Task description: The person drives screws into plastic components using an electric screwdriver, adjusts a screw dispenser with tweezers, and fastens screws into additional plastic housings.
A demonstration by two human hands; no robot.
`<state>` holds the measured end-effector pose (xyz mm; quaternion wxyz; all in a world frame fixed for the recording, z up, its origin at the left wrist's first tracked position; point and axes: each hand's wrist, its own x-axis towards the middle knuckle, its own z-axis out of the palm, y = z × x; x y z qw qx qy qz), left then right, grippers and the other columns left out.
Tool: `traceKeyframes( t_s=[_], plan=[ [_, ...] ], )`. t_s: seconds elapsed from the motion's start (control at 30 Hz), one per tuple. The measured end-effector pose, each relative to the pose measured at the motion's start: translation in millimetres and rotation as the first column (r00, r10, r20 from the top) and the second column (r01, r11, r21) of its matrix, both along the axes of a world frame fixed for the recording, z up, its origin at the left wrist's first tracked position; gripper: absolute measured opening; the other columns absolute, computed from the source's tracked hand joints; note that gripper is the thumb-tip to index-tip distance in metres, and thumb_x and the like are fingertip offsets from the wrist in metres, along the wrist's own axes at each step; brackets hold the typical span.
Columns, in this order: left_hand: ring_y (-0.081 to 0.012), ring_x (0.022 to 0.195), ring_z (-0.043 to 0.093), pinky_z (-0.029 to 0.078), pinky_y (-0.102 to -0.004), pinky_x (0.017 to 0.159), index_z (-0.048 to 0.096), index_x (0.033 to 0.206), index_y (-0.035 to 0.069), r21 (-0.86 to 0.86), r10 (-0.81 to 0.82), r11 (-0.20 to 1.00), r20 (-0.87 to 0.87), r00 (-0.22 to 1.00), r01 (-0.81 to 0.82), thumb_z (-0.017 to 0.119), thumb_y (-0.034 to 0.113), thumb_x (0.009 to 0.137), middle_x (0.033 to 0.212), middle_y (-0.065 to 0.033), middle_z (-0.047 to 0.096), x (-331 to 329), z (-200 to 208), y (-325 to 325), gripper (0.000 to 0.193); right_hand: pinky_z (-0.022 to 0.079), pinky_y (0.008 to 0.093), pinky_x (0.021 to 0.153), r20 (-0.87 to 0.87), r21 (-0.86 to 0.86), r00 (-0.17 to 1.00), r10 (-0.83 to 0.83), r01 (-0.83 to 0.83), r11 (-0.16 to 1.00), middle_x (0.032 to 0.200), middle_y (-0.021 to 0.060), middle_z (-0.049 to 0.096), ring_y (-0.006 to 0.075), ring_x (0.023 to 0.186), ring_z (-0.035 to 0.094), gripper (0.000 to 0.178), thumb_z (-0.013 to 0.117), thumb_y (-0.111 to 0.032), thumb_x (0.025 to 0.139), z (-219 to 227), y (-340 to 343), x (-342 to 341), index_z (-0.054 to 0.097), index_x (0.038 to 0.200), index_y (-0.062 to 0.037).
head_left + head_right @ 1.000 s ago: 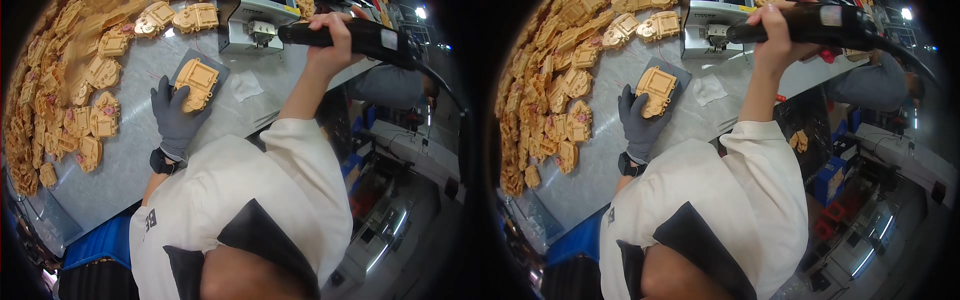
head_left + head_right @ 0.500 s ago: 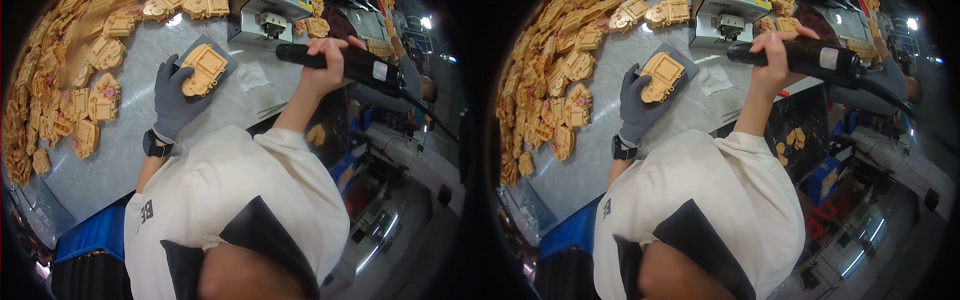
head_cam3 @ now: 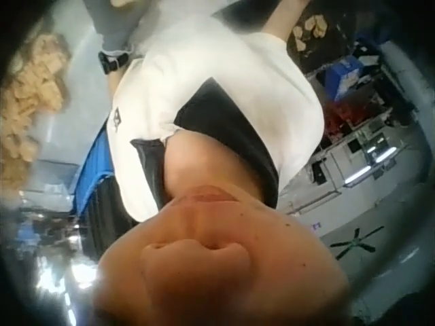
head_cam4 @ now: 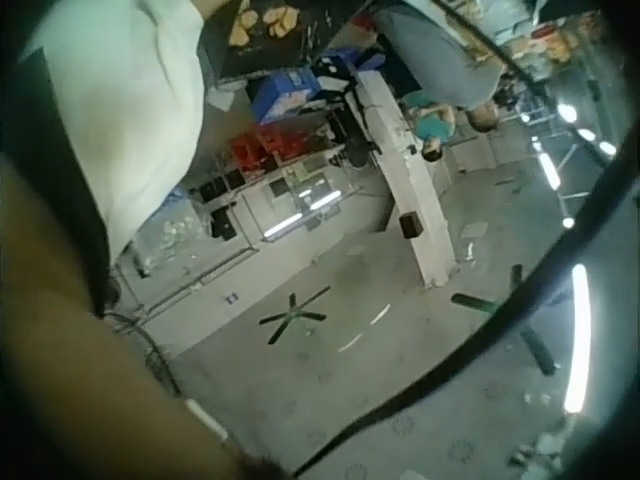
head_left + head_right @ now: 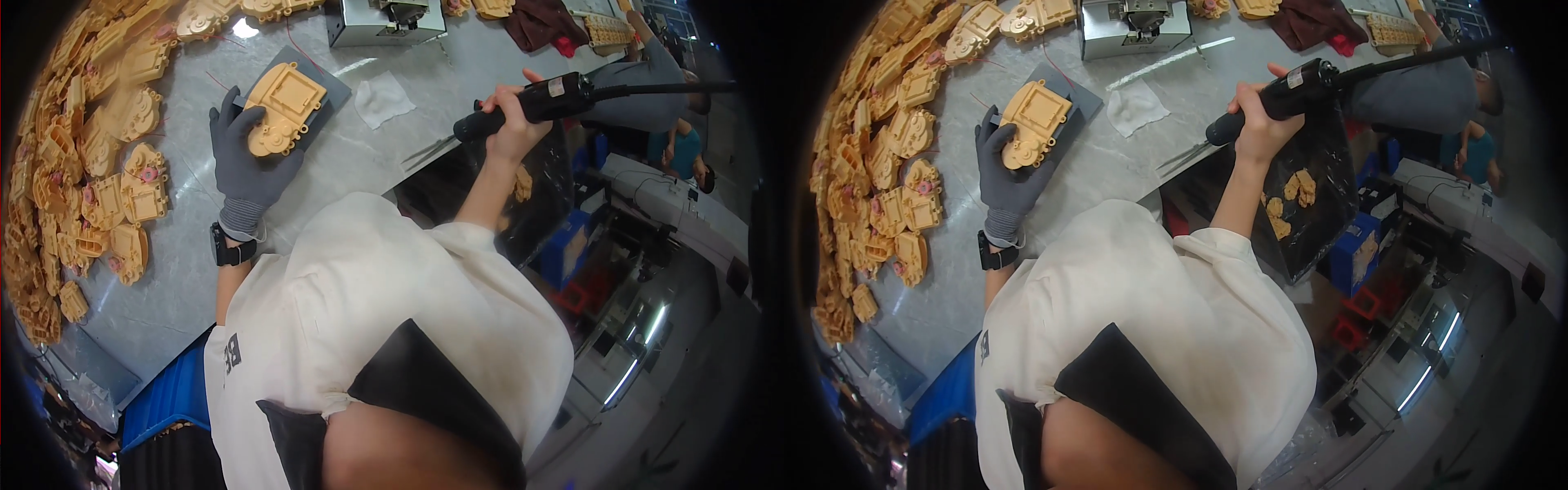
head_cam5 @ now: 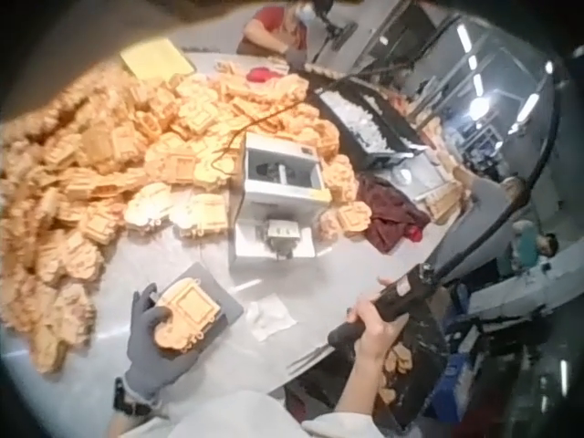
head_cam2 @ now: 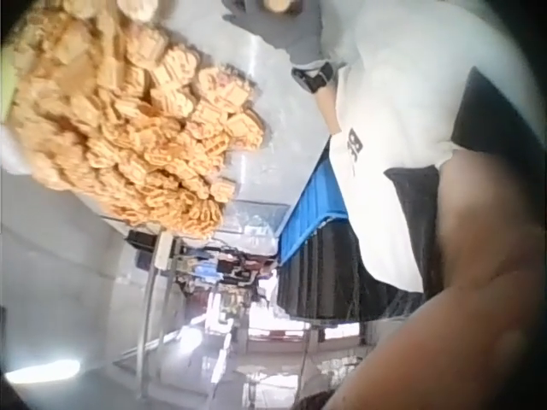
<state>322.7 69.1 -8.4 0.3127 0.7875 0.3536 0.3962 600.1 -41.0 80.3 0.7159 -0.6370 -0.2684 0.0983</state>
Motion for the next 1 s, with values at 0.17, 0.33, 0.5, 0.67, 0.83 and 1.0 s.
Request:
traceKeyframes(
  t_s=[0.17, 0.33, 0.5, 0.67, 0.83, 1.0],
  plan=[
    [-0.0418, 0.114, 0.044, 0.035, -0.0486, 0.098, 0.046, 0.113, 0.011, -0.077, -0.018, 0.997, 0.048, 0.999, 0.022, 0.077, 0.017, 0.058, 0.130, -0.0262, 0.040, 0.5, -2.5, -2.2, 0.063, 0.044, 0.0276, 0.050, -0.046, 0.048, 0.999, -0.022, 0.024, 0.999, 0.058, 0.0086, 0.055, 0.0157, 0.045, 0.052, 0.035, 0.059, 0.009, 0.068, -9.2, -3.1, 3.1, 0.049, 0.101, 0.0074],
    [-0.0414, 0.114, 0.044, 0.036, -0.0471, 0.098, 0.046, 0.116, 0.011, -0.004, 0.005, 1.000, 0.001, 1.000, -0.005, 0.077, 0.017, 0.059, 0.130, -0.0254, 0.040, 0.8, 0.4, -5.1, 0.065, 0.045, 0.0279, 0.051, -0.071, 0.069, 0.996, 0.051, -0.046, 0.997, 0.059, 0.0091, 0.056, 0.0161, 0.046, 0.052, 0.035, 0.058, 0.010, 0.068, 0.8, 3.4, -9.0, 0.048, 0.101, 0.0075],
    [-0.0385, 0.118, 0.044, 0.026, -0.0546, 0.103, 0.045, 0.121, 0.013, 0.138, 0.049, 0.990, -0.132, 0.990, -0.030, 0.078, 0.027, 0.059, 0.127, -0.0238, 0.042, -4.7, -0.9, -6.8, 0.071, 0.046, 0.0359, 0.055, -0.115, 0.470, 0.913, 0.391, -0.296, 0.832, 0.062, 0.0099, 0.051, 0.0193, 0.048, 0.050, 0.042, 0.051, 0.000, 0.073, 43.0, 10.5, -47.8, 0.040, 0.114, 0.0035],
    [-0.0377, 0.120, 0.042, 0.023, -0.0538, 0.105, 0.048, 0.120, 0.011, 0.122, 0.080, 0.990, -0.054, 0.995, -0.073, 0.079, 0.030, 0.062, 0.126, -0.0210, 0.045, -12.9, 32.7, -23.1, 0.069, 0.046, 0.0388, 0.057, 0.042, 0.644, 0.649, 0.759, -0.599, 0.477, 0.067, 0.0100, 0.049, 0.0203, 0.051, 0.051, 0.051, 0.046, -0.001, 0.073, 63.3, 46.3, -79.1, 0.035, 0.123, -0.0013],
    [-0.0353, 0.115, 0.049, 0.031, -0.0514, 0.103, 0.058, 0.110, 0.011, 0.225, 0.011, 0.974, -0.083, 0.997, 0.008, 0.078, 0.024, 0.067, 0.116, -0.0104, 0.057, -19.8, 60.5, -24.4, 0.050, 0.045, 0.0397, 0.061, -0.038, 0.710, 0.448, 0.893, -0.617, 0.340, 0.069, 0.0084, 0.046, 0.0206, 0.054, 0.050, 0.058, 0.042, -0.002, 0.073, 64.0, 60.6, -95.8, 0.033, 0.130, -0.0077],
    [-0.0318, 0.108, 0.053, 0.035, -0.0501, 0.100, 0.063, 0.099, 0.012, 0.258, 0.020, 0.966, -0.103, 0.994, 0.007, 0.077, 0.020, 0.066, 0.108, -0.0072, 0.060, -24.3, 72.0, -24.8, 0.037, 0.045, 0.0399, 0.062, -0.065, 0.718, 0.422, 0.904, -0.610, 0.336, 0.069, 0.0084, 0.045, 0.0204, 0.053, 0.049, 0.059, 0.041, -0.003, 0.074, 63.3, 66.7, -103.5, 0.032, 0.131, -0.0089]
  ],
)
